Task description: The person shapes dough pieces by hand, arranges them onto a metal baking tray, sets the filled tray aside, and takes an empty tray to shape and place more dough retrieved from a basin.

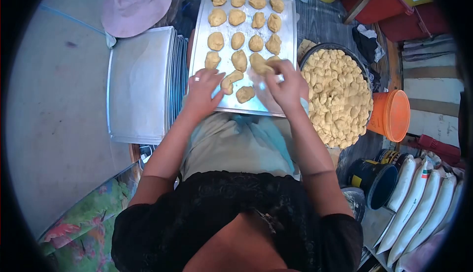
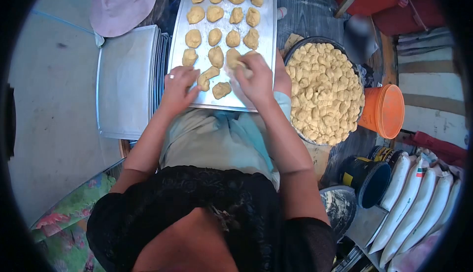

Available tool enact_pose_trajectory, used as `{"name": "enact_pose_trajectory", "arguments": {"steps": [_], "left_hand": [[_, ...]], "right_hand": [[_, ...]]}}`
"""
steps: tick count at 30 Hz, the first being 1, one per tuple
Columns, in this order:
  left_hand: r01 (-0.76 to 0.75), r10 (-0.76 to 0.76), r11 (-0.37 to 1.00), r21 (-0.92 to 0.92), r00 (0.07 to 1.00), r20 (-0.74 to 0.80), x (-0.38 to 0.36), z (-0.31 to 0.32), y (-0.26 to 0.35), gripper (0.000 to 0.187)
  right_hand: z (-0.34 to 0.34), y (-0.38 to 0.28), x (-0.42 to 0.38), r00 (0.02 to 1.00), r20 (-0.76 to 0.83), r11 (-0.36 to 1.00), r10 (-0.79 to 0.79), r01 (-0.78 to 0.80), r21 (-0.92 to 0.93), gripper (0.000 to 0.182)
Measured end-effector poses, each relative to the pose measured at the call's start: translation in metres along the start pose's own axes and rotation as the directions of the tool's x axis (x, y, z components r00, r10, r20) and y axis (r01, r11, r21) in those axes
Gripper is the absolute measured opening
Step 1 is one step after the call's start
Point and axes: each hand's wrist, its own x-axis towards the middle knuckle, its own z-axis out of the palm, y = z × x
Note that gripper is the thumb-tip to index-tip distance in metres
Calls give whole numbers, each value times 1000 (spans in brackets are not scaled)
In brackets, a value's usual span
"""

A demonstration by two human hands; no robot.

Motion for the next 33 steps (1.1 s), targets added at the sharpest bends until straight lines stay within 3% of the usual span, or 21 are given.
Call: {"name": "enact_pose_trajectory", "arguments": {"steps": [1, 4, 5, 8, 11, 14, 17, 18, 19, 20, 21, 24, 25, 28, 29, 32, 33], "left_hand": [[-64, 64, 998, 13, 998, 18, -1, 7, 4, 43], [-77, 61, 991, 110, 988, 139, 6, 23, 14, 44], [-50, 34, 994, 102, 988, 153, 8, 23, 17, 41], [-1, -17, 996, 84, 976, 216, 9, 22, 21, 36], [-15, 12, 1000, 19, 984, 176, 3, 15, 22, 34], [-51, 51, 999, 17, 998, 32, -7, 16, 5, 35], [194, -191, 980, 51, 980, -59, -9, 6, 0, 35], [286, -281, 957, 44, 956, -86, -9, 3, -2, 35], [339, -338, 941, -22, 941, 20, -9, 1, -7, 37], [298, -296, 953, -55, 954, 43, -10, 2, -14, 39], [257, -251, 962, -88, 966, 67, -12, 5, -22, 40], [182, -179, 979, -89, 983, 44, -10, 3, -27, 40], [168, -166, 983, -75, 986, 33, -10, 2, -22, 40], [6, -8, 995, 102, 1000, 16, 1, 0, 6, 36], [-37, 32, 995, 88, 998, 57, 2, 11, 7, 34], [-30, 9, 994, 101, 979, 204, 5, 19, 7, 33], [-45, 26, 994, 97, 982, 188, 6, 14, 11, 32]], "right_hand": [[-9, 6, -14, 998, -61, 996, -3, -2, -93, 23], [-17, 11, -49, 973, 225, 945, 49, 27, -325, 26], [-15, 10, -55, 974, 216, 885, -66, 158, -439, 24], [6, -21, -46, 928, 305, 892, -215, 313, -325, 20], [28, 4, -48, 868, 461, 856, -184, 372, -359, 25], [24, 16, -46, 902, 384, 887, -195, 330, -323, 28], [3, 0, -43, 923, 309, 899, -229, 322, -298, 27], [-1, -2, -40, 955, 253, 912, -156, 238, -335, 28], [-5, -3, -35, 977, 198, 918, -81, 150, -367, 28], [-9, 0, -31, 990, 139, 917, -7, 62, -394, 29], [-4, 28, -36, 982, 186, 935, 30, 38, -354, 32], [-18, 25, -32, 922, 346, 877, 173, 15, -480, 32], [-23, 11, -28, 915, 371, 849, 162, 62, -524, 35], [-6, 7, -7, 970, 243, 870, -3, 123, -478, 38], [5, 15, 0, 977, 187, 846, -99, 181, -501, 42], [26, 31, 13, 964, 267, 779, -5, 171, -603, 47], [26, 27, 15, 957, 290, 780, 16, 170, -602, 49]]}}
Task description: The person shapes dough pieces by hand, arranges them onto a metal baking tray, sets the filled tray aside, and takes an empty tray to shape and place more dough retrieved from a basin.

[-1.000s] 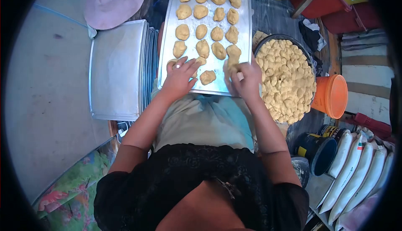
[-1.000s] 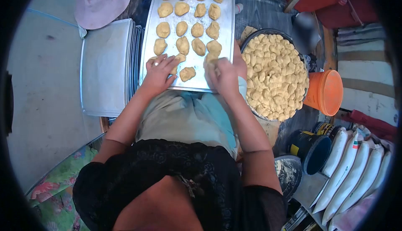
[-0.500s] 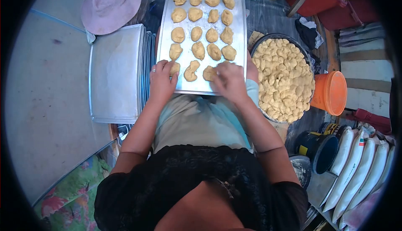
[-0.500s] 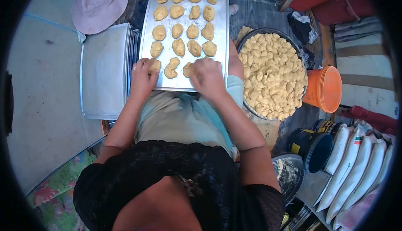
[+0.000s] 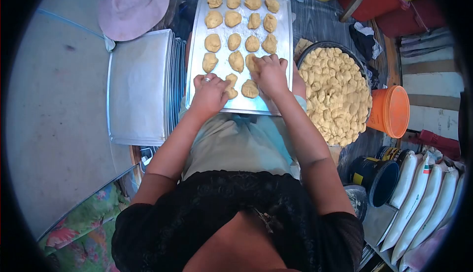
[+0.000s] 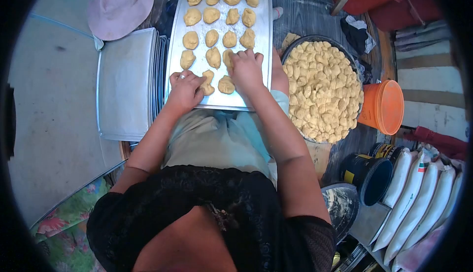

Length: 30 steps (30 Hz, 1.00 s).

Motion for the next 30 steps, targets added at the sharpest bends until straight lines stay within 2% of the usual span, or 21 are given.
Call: {"name": "enact_pose_trajectory", "arguments": {"steps": [3, 6, 9, 11, 13, 14, 16, 17, 20, 22, 25, 28, 30], "left_hand": [[-19, 20, 1000, 9, 993, -113, 10, -6, 3, 32], [54, -56, 998, -19, 989, -134, 48, -2, 7, 33], [1, 4, 999, 42, 991, -136, 74, 19, 1, 32], [17, -16, 996, 86, 1000, -11, 80, 15, 0, 30], [31, -42, 995, 94, 993, 112, 79, 4, -3, 30], [14, -20, 998, 63, 995, 99, 75, 0, -5, 31], [-78, 88, 993, 83, 989, -121, 63, -2, -5, 29], [-122, 143, 987, 102, 962, -231, 56, -4, -4, 29], [64, -67, 998, -28, 990, -124, 23, -10, 5, 32], [98, -103, 991, -96, 994, -48, 3, -4, 15, 36], [78, -84, 980, -184, 996, -24, -9, 13, 20, 38], [54, -72, 968, -244, 995, -65, -10, 15, 25, 34], [54, -71, 962, -269, 996, -54, -8, 12, 24, 33]], "right_hand": [[-9, -9, -5, 999, -25, 1000, -21, 20, -11, 35], [-10, -14, -4, 984, -176, 994, -29, 47, 98, 35], [-20, -29, -13, 995, 95, 968, -35, 10, 252, 32], [-13, -37, -30, 982, 167, 987, -84, 59, 152, 28], [0, -37, -40, 981, 156, 985, -113, 90, 145, 29], [2, -34, -45, 984, 145, 971, -106, 71, 228, 30], [-11, -33, -49, 988, 125, 920, -91, 35, 391, 32], [-13, -27, -48, 998, 53, 928, -26, 4, 373, 34], [-19, 8, -32, 977, -162, 955, 138, -88, 282, 38], [-30, 20, -18, 945, -259, 963, 202, -143, 230, 38], [-29, 29, -10, 977, -4, 932, 211, -200, 301, 41], [-34, 30, -3, 946, 165, 934, 279, -308, 182, 44], [-17, 43, 8, 963, -34, 941, 266, -252, 225, 45]]}}
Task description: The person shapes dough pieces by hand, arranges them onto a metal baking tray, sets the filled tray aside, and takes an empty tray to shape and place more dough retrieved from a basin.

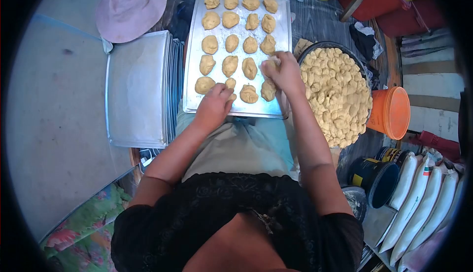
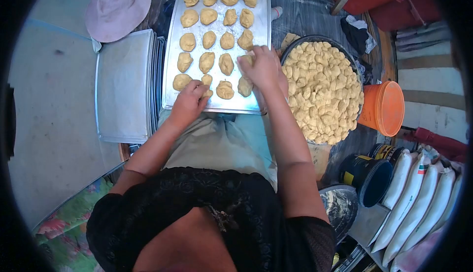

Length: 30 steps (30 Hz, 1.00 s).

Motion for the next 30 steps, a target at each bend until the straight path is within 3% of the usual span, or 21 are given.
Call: {"name": "enact_pose_trajectory", "arguments": {"steps": [2, 5, 7, 9, 11, 12, 13, 14, 16, 20, 22, 23, 25, 26, 29, 30], "left_hand": [[10, -9, 1000, -13, 1000, 20, 0, -1, 3, 32], [10, -10, 1000, 27, 1000, 17, 4, -10, 9, 30], [-15, 18, 996, 90, 999, -30, 7, -18, 11, 27], [-13, 31, 994, 112, 986, -161, 15, -26, 2, 24], [27, -1, 995, 92, 964, -266, 27, -29, -20, 20], [138, -117, 989, 57, 953, -279, 41, -39, -21, 20], [136, -110, 988, 71, 952, -287, 56, -45, -37, 25], [108, -64, 990, 91, 918, -390, 73, -39, -62, 28], [75, -24, 993, 91, 882, -471, 111, -39, -88, 34], [236, -228, 972, -13, 919, -320, 169, -37, -114, 44], [285, -279, 959, -1, 937, -211, 184, -38, -122, 46], [267, -218, 954, 137, 930, -295, 185, -33, -120, 47], [252, -59, 877, 408, 901, -429, 185, -34, -97, 48], [170, 52, 889, 424, 885, -463, 189, -27, -101, 41], [59, 8, 912, 405, 987, -162, 205, -22, -91, 35], [29, 40, 921, 390, 985, -169, 209, -17, -93, 32]], "right_hand": [[4, -1, 18, 989, -149, 993, 9, 9, 121, 48], [29, 17, 51, 985, -83, 986, -149, 155, 68, 48], [19, 11, 60, 998, 35, 996, -59, 57, 62, 47], [11, 14, 71, 992, 116, 999, -45, 45, -2, 47], [6, 4, 85, 999, -24, 999, 29, -28, 43, 49], [8, 3, 96, 994, -103, 995, 29, -18, 101, 50], [12, 4, 107, 983, -183, 987, 34, -4, 160, 51], [24, 12, 117, 971, -229, 989, -61, 89, 117, 55], [31, 20, 130, 996, -81, 995, -24, 31, 91, 57], [21, 17, 136, 982, 58, 983, 180, -182, 35, 57], [18, 7, 129, 989, -72, 989, 125, -130, -64, 56], [20, 4, 128, 987, -132, 987, 94, -109, -115, 55], [33, 0, 134, 982, -153, 982, -111, 84, -171, 55], [38, -1, 137, 964, -157, 964, -213, 181, -196, 55], [41, -10, 142, 975, 83, 936, -207, 222, -274, 55], [38, -10, 143, 974, 84, 933, -211, 226, -281, 53]]}}
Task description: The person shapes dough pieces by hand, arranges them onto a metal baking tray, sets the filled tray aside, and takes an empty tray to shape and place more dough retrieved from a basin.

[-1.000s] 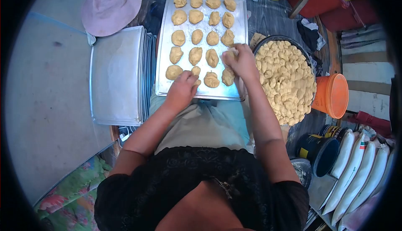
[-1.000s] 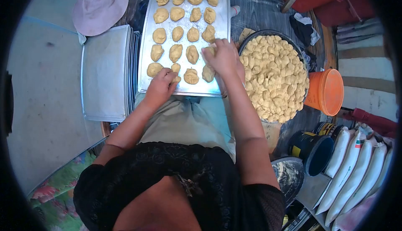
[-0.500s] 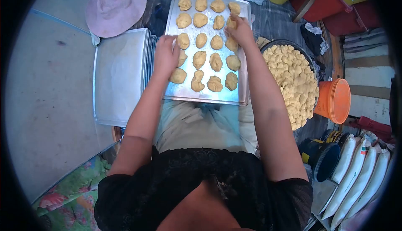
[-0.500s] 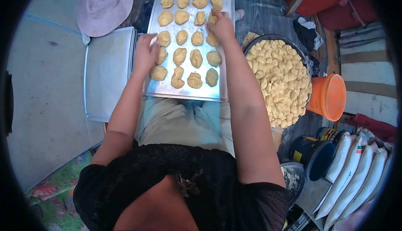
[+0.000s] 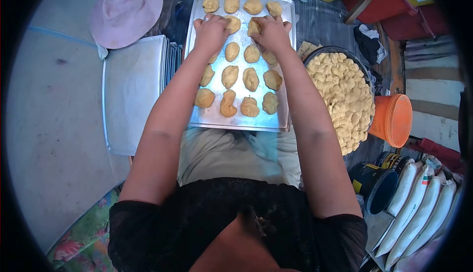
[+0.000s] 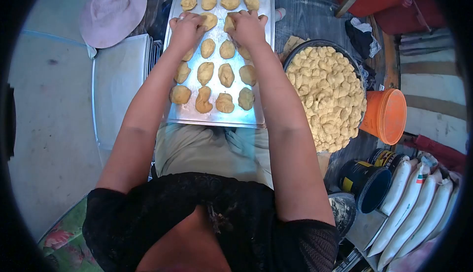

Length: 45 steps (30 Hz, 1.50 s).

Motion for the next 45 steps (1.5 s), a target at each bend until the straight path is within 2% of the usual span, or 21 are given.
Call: {"name": "enact_pose_trajectory", "arguments": {"steps": [3, 6, 9, 10, 13, 16, 17, 18, 19, 20, 22, 23, 24, 25, 27, 32, 35, 39, 41, 44, 45], "left_hand": [[-53, 53, 999, 11, 998, -42, 2, 9, 2, 34], [-24, 23, 1000, -7, 986, -167, -12, -1, 13, 35], [26, -15, 980, -198, 998, 53, -39, -25, 29, 35], [-54, 75, 991, -119, 981, 179, -46, -36, 34, 35], [54, -46, 998, -34, 975, 216, -58, -35, 44, 35], [18, -19, 996, -82, 1000, -19, -75, -37, 47, 34], [7, -19, 994, -112, 995, -103, -86, -41, 51, 34], [40, -41, 996, -83, 999, -6, -100, -52, 57, 37], [78, -49, 983, -168, 984, 170, -116, -57, 55, 39], [127, -38, 962, -243, 939, 342, -133, -60, 55, 42], [-19, 114, 967, -254, 923, 368, -169, -72, 66, 40], [-28, 114, 963, -269, 944, 309, -183, -71, 69, 37], [-36, 109, 958, -283, 963, 246, -196, -63, 71, 35], [-44, 101, 954, -297, 978, 181, -205, -57, 72, 33], [-50, 98, 964, -262, 980, 171, -213, -52, 73, 35], [-102, 124, 987, -124, 976, 179, -211, -48, 82, 40], [-80, 111, 974, -210, 984, 142, -206, -64, 84, 39], [138, -158, 973, -186, 983, -97, -187, -68, 45, 38], [225, -264, 912, -342, 962, -71, -157, -70, 23, 38], [247, -321, 914, -323, 926, -200, -116, -35, -7, 42], [281, -329, 910, -306, 937, -118, -105, -36, -9, 43]], "right_hand": [[1, 0, -11, 971, -231, 998, -58, 59, -6, 50], [-26, -9, -33, 996, 89, 984, -8, -8, 178, 50], [-32, -26, -59, 975, 176, 987, -133, 114, 113, 47], [-22, -26, -61, 984, 112, 985, -136, 122, 125, 46], [-17, -26, -70, 989, 13, 971, -146, 140, 193, 44], [-32, -36, -98, 997, 14, 973, -77, 72, 219, 41], [-36, -39, -110, 989, 68, 973, -132, 116, 197, 38], [-39, -42, -121, 975, 124, 971, -183, 159, 178, 36], [-39, -44, -132, 957, 181, 966, -228, 199, 163, 33], [-28, -43, -142, 966, 67, 947, -251, 231, 223, 32], [-38, -47, -156, 971, 22, 942, -240, 227, 247, 33], [-46, -50, -164, 971, 0, 938, -240, 231, 258, 33], [-55, -54, -172, 961, 89, 925, -263, 225, 305, 35], [-53, -58, -182, 951, 102, 914, -292, 246, 322, 35], [-33, -65, -202, 931, 126, 891, -344, 281, 358, 34], [-26, -84, -223, 949, 69, 947, -309, 299, 119, 35], [-33, -92, -225, 960, -7, 951, -278, 277, 137, 39], [-41, -97, -211, 964, -83, 942, -254, 266, 203, 39], [-42, -97, -194, 970, -130, 946, -206, 231, 229, 38], [-47, -91, -170, 975, -200, 949, -101, 155, 275, 35], [-51, -90, -168, 978, -184, 943, -94, 146, 298, 35]]}}
